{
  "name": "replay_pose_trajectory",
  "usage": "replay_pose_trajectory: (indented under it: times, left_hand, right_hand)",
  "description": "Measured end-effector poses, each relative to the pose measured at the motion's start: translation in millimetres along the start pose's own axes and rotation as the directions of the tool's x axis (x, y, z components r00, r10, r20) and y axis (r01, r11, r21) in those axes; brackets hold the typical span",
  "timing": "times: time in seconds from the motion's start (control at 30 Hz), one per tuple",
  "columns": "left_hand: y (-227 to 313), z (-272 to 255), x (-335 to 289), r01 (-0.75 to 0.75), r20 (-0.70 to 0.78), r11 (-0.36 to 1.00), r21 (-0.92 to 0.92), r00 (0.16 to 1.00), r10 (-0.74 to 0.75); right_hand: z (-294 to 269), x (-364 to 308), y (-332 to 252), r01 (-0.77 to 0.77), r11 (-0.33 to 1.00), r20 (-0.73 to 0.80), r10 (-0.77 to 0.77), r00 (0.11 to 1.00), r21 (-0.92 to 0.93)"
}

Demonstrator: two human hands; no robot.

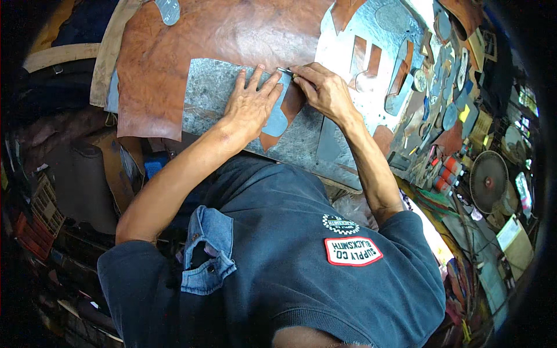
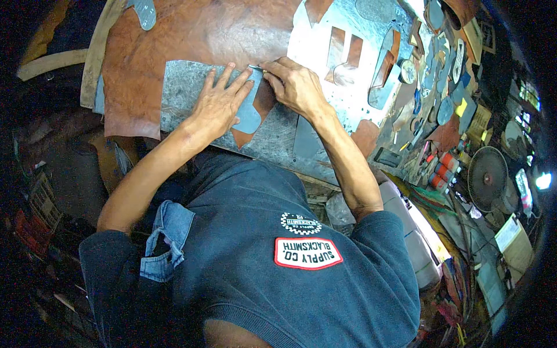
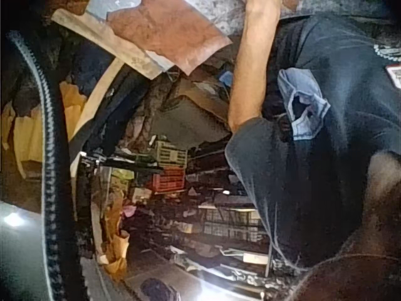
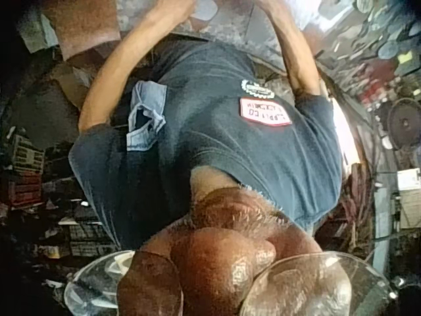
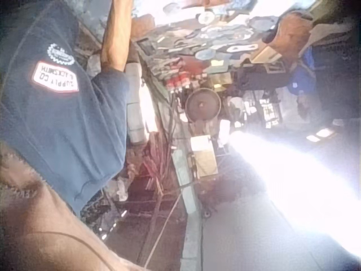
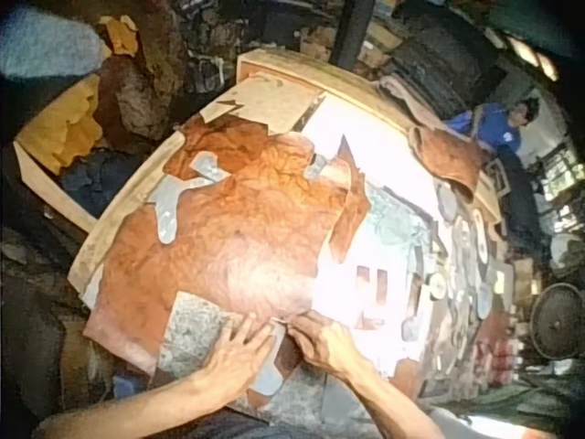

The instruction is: The person positions metal templates over sheets of leather on a workbench and cuts out leather pieces along the templates using a handheld blade.

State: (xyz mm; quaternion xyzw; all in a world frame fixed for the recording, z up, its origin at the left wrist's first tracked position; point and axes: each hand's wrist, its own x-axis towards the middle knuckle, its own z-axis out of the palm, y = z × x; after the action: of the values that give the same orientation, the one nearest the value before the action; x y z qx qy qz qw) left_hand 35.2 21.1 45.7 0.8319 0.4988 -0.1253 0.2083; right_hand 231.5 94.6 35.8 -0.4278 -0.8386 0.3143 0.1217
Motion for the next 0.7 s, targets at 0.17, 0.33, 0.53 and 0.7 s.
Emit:
replay_pose_trajectory:
  times: [0.17,0.33,0.53,0.7]
  left_hand:
    - [0.0,6.9,-0.7,0.003,-0.025,1.0,0.019,1.0,-0.003]
    - [-1.0,3.8,-1.5,0.018,-0.02,1.0,-0.017,1.0,-0.019]
    - [1.7,5.3,0.5,0.031,-0.053,0.999,-0.004,0.998,-0.032]
    - [0.0,0.2,-1.0,0.02,-0.032,0.999,-0.047,0.999,-0.021]
  right_hand:
    - [0.3,0.3,-6.5,-0.038,0.997,0.021,0.039,0.999,-0.062]
    - [-1.9,2.2,-5.1,-0.012,0.993,0.054,0.019,0.998,-0.119]
    - [-7.3,-1.8,-4.4,-0.026,0.987,0.088,0.041,0.995,-0.16]
    - [-13.8,-12.0,2.5,-0.025,0.991,0.061,0.033,0.998,-0.13]
